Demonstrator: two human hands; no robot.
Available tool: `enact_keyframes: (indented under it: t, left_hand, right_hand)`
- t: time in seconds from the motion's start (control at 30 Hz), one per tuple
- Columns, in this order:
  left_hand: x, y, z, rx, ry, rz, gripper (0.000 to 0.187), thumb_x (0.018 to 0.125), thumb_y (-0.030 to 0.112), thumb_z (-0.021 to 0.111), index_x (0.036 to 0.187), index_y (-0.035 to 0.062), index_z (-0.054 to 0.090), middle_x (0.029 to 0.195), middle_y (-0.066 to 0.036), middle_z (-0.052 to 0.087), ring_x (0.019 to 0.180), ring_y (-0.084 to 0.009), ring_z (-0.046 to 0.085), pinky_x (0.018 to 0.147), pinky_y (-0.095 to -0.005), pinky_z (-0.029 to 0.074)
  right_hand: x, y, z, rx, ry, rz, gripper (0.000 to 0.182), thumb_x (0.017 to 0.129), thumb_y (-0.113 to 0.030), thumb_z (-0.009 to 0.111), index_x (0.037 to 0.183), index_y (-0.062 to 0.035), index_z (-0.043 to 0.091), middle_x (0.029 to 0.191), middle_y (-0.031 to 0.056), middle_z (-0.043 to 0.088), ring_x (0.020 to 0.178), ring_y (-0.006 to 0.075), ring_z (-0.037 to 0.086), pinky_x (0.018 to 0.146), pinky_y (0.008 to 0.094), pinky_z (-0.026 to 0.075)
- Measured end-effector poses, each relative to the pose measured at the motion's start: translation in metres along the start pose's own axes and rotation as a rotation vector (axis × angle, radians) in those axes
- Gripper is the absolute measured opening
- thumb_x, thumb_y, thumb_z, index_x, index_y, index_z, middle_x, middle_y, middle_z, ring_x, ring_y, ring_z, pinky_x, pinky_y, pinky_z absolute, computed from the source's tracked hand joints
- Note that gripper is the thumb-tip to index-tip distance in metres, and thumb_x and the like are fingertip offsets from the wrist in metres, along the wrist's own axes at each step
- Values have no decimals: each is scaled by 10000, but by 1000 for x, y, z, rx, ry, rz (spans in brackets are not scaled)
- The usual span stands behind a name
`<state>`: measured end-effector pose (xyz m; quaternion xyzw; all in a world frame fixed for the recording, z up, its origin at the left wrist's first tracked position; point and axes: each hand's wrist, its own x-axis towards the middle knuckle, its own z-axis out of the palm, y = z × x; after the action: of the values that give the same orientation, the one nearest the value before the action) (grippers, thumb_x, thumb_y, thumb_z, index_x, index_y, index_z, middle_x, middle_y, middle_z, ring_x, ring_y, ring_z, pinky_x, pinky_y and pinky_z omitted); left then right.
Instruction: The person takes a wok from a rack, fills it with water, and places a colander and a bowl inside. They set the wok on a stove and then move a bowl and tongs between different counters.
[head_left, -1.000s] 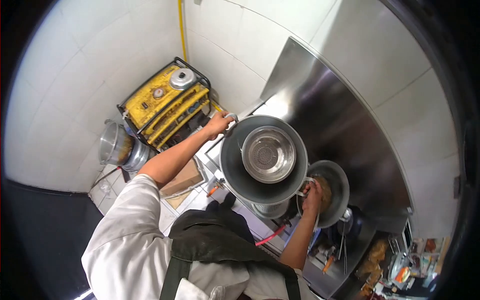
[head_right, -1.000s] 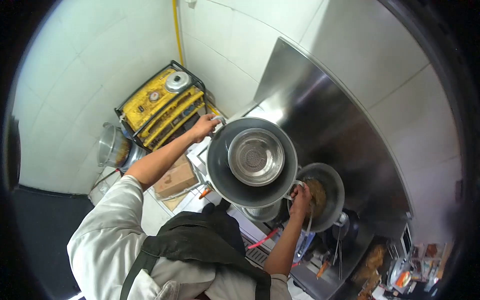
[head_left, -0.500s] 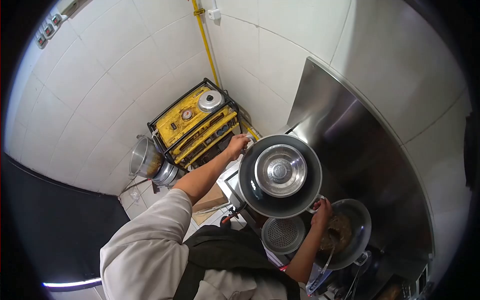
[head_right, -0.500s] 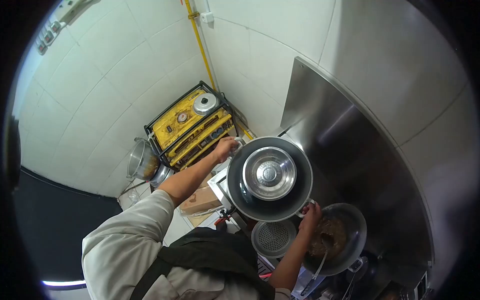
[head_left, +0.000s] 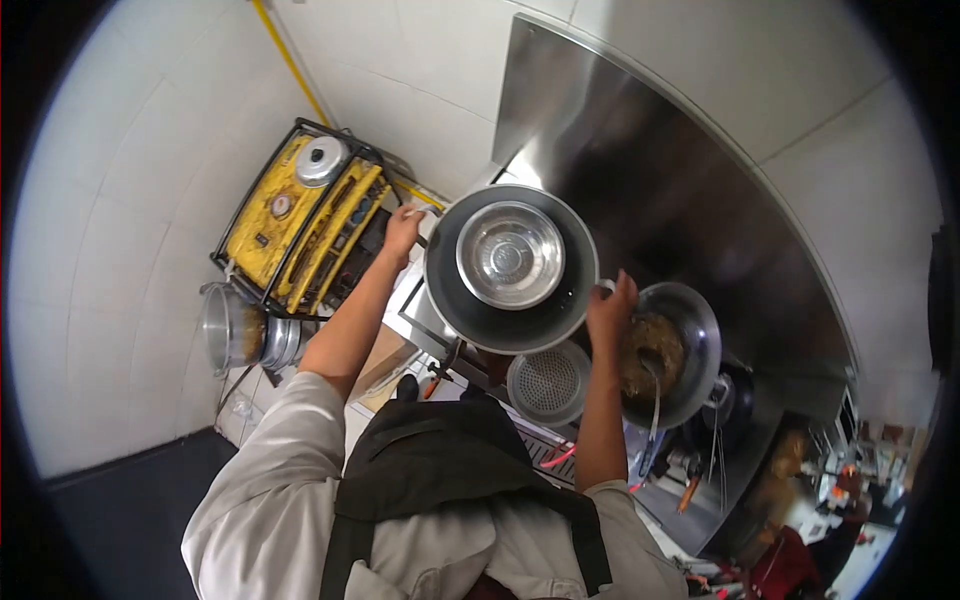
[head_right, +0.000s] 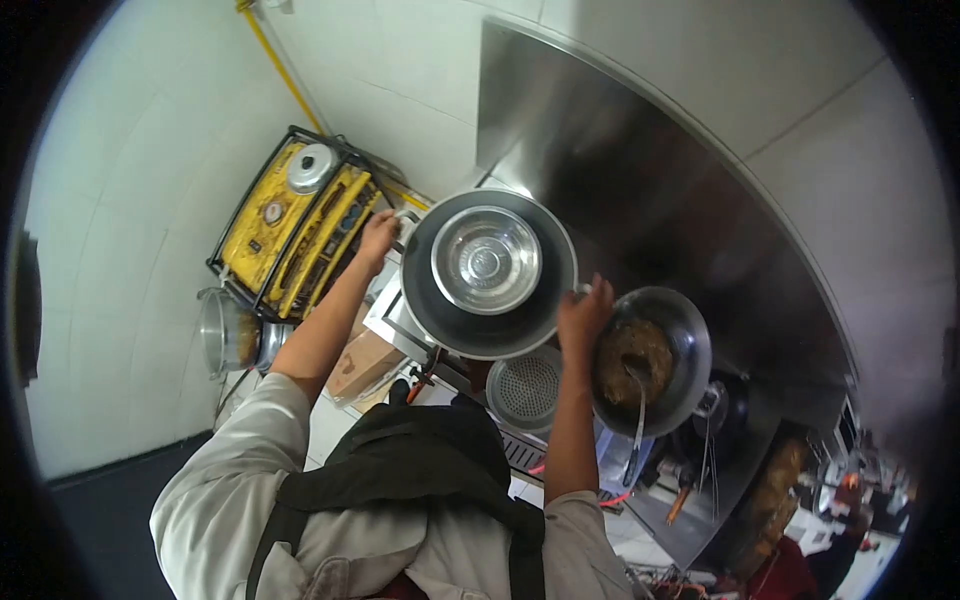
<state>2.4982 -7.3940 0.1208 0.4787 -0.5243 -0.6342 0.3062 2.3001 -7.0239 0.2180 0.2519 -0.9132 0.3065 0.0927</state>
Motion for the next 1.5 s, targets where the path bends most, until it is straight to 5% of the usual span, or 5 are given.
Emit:
enact_keyframes:
  t: [0.27,0.4,0.67,1.0,1.5]
  left_hand:
    - [-187,-30,-141,592,-506,191,320,989,275,513,899,-14,617,747,-99,618,729,-155,574,712,-303,483]
    - [-263,-143,-237,398,-1390,140,297,851,168,593,1082,-14,638,1085,-150,685,936,-260,654,809,-384,492]
    - [-294,-112,-298,403,-1287,-287,289,900,241,639,1064,12,703,1045,-89,705,947,-145,632,819,-327,491]
    - [-319,-35,-329,-187,-742,-1112,400,944,363,596,1152,25,648,1079,-73,688,963,-183,657,878,-365,531]
    - [-327,-73,-247,-95,-847,-861,340,947,334,605,1112,41,654,1015,-87,703,861,-176,681,807,-337,554]
  right_hand:
    - [-164,-252,-44,1015,-1914,-199,285,948,-249,580,1084,-4,630,1048,96,675,875,194,668,785,335,523]
    - [-269,-325,2,331,-1861,-708,328,891,-235,520,1004,26,682,1027,203,679,915,316,665,813,398,504]
    - [-351,-344,57,-158,-2054,-1290,329,836,-213,534,981,20,716,1007,190,701,949,329,672,818,448,505]
    - [-374,-327,10,-76,-1439,-760,215,773,-91,566,870,85,643,879,265,680,834,356,687,754,435,535]
    - [-338,-232,-57,196,-1067,-649,190,700,-55,649,859,29,710,893,238,694,866,348,695,711,436,550]
